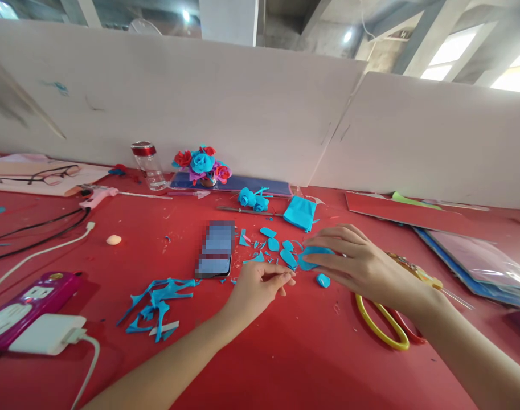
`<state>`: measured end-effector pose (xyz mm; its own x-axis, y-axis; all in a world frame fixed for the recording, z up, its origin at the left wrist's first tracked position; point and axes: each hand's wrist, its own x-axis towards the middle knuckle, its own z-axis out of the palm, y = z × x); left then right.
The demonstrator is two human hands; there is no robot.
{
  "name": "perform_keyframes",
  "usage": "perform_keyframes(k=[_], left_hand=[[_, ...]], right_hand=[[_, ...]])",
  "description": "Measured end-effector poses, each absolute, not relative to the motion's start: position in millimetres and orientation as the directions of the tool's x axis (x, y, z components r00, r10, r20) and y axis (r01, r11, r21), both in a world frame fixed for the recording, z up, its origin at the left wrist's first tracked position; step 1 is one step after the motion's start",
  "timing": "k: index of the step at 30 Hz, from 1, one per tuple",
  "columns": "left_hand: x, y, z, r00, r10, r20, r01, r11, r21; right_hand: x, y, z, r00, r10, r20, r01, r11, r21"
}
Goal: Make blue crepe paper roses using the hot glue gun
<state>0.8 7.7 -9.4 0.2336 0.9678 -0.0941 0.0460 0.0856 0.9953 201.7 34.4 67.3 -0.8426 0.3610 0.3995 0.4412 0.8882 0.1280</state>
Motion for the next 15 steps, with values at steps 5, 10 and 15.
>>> perform_keyframes(k=[5,10,15], left_hand=[[1.9,6.1,-4.7,0.214,0.975,-0.054,0.105,0.032,0.994],[2.4,5.2,-2.0,0.219,0.971,-0.091,0.087,0.074,0.993],[2.0,5.8,-4.9,0.234,0.968,-0.094,0.027,0.09,0.996]], right_hand=[[197.9,32.0,70.1,-0.864,0.364,0.348,0.44,0.881,0.171],[195.2,30.1,71.4,-0.879,0.374,0.295,0.444,0.868,0.224],[194.4,30.1,74.0,-0.881,0.345,0.322,0.43,0.869,0.244]])
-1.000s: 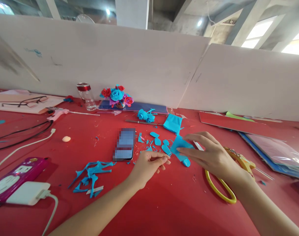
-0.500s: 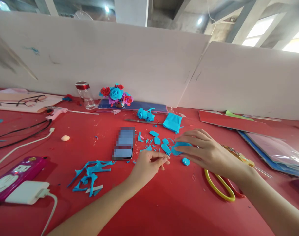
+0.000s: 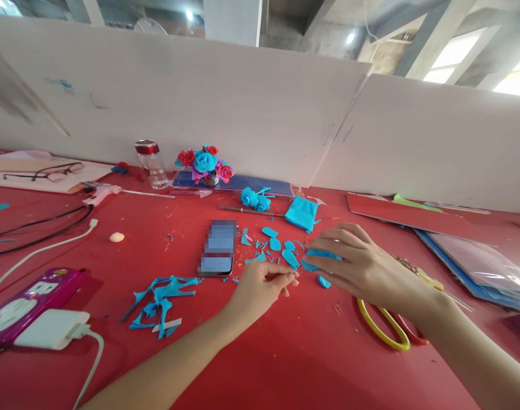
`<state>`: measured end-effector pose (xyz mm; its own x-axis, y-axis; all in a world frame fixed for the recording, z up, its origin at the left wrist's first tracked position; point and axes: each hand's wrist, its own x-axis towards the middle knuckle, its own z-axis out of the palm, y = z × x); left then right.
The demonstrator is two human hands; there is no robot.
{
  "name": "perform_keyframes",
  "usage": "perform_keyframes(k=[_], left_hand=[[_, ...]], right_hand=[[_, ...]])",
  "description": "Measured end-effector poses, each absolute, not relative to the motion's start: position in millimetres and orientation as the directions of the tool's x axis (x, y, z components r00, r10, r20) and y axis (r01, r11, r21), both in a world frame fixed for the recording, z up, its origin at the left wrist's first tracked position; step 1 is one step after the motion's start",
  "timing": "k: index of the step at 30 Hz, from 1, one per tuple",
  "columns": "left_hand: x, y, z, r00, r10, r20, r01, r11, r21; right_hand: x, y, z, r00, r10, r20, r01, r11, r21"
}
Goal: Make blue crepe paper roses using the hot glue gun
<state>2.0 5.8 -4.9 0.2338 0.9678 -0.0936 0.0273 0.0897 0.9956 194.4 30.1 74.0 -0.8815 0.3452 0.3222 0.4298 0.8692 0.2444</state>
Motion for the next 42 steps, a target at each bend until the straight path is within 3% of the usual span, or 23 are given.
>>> perform_keyframes(k=[7,12,17,23,35,39,42], left_hand=[[1,7,-9,0.294,0.943,-0.158,-0.109,0.198,0.974],[-1,8,-4,0.376,0.883,-0.282,-0.242,0.388,0.889],[-3,8,-1,0.457,0.824,-0.335,-0.291,0.494,0.819],[-3,8,-2,0.483,0.801,-0.354,-0.3,0.531,0.792],[-4,9,-3,0.506,0.79,-0.345,-0.307,0.539,0.784],[-3,8,-4,0.504,0.794,-0.34,-0.291,0.526,0.799],[-4,8,-4,0.499,0.796,-0.342,-0.293,0.527,0.798]], right_hand=[[195,32,74,-0.889,0.356,0.287,0.425,0.875,0.23],[199,35,73,-0.863,0.345,0.37,0.424,0.892,0.156],[201,41,74,-0.872,0.328,0.363,0.389,0.915,0.109],[199,39,76,-0.889,0.337,0.31,0.387,0.914,0.118],[200,42,72,-0.868,0.361,0.342,0.359,0.93,-0.071],[199,43,72,-0.875,0.37,0.312,0.362,0.928,-0.086],[201,40,74,-0.855,0.356,0.376,0.35,0.933,-0.088]])
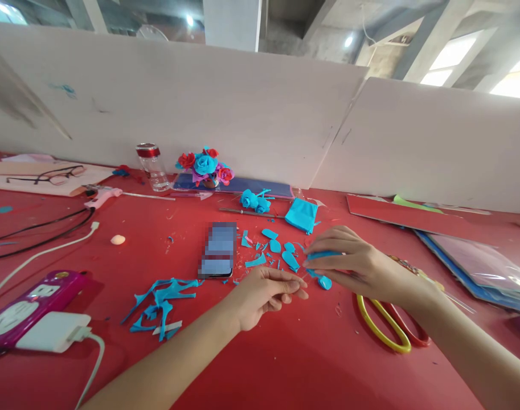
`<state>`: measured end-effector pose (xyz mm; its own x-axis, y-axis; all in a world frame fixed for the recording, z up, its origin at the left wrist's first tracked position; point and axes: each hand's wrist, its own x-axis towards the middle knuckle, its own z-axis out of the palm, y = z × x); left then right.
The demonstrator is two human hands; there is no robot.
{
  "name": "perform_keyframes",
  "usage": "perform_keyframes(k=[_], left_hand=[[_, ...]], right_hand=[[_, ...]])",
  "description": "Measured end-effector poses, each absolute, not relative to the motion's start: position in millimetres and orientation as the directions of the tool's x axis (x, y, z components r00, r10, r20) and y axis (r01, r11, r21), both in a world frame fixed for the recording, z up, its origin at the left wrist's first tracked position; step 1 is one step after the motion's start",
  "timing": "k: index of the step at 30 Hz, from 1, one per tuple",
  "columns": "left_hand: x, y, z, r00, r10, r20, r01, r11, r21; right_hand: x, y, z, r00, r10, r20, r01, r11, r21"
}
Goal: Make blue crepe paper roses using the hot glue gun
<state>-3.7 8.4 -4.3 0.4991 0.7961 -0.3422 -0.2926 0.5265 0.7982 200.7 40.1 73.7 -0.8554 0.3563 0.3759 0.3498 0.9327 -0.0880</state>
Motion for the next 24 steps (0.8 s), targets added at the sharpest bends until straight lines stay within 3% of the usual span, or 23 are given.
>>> perform_keyframes(k=[3,6,8,11,17,24], left_hand=[[-5,8,-5,0.475,0.825,-0.306,-0.333,0.491,0.805],[-5,8,-6,0.453,0.861,-0.234,-0.371,0.42,0.828],[-4,7,-6,0.444,0.877,-0.185,-0.382,0.372,0.846],[-3,7,-5,0.439,0.893,-0.094,-0.385,0.282,0.879],[-3,9,-4,0.423,0.906,0.018,-0.319,0.13,0.939],[-4,7,4,0.431,0.89,0.147,-0.25,-0.038,0.967]], right_hand=[[206,35,76,-0.665,0.446,0.599,0.448,0.88,-0.158],[211,31,69,-0.263,0.587,0.766,0.518,0.756,-0.401],[214,33,57,-0.02,0.651,0.759,0.475,0.673,-0.566],[216,43,30,0.18,0.69,0.702,0.408,0.597,-0.691],[214,53,-10,0.212,0.735,0.645,0.398,0.538,-0.743],[205,46,-23,0.025,0.848,0.529,0.484,0.453,-0.749]])
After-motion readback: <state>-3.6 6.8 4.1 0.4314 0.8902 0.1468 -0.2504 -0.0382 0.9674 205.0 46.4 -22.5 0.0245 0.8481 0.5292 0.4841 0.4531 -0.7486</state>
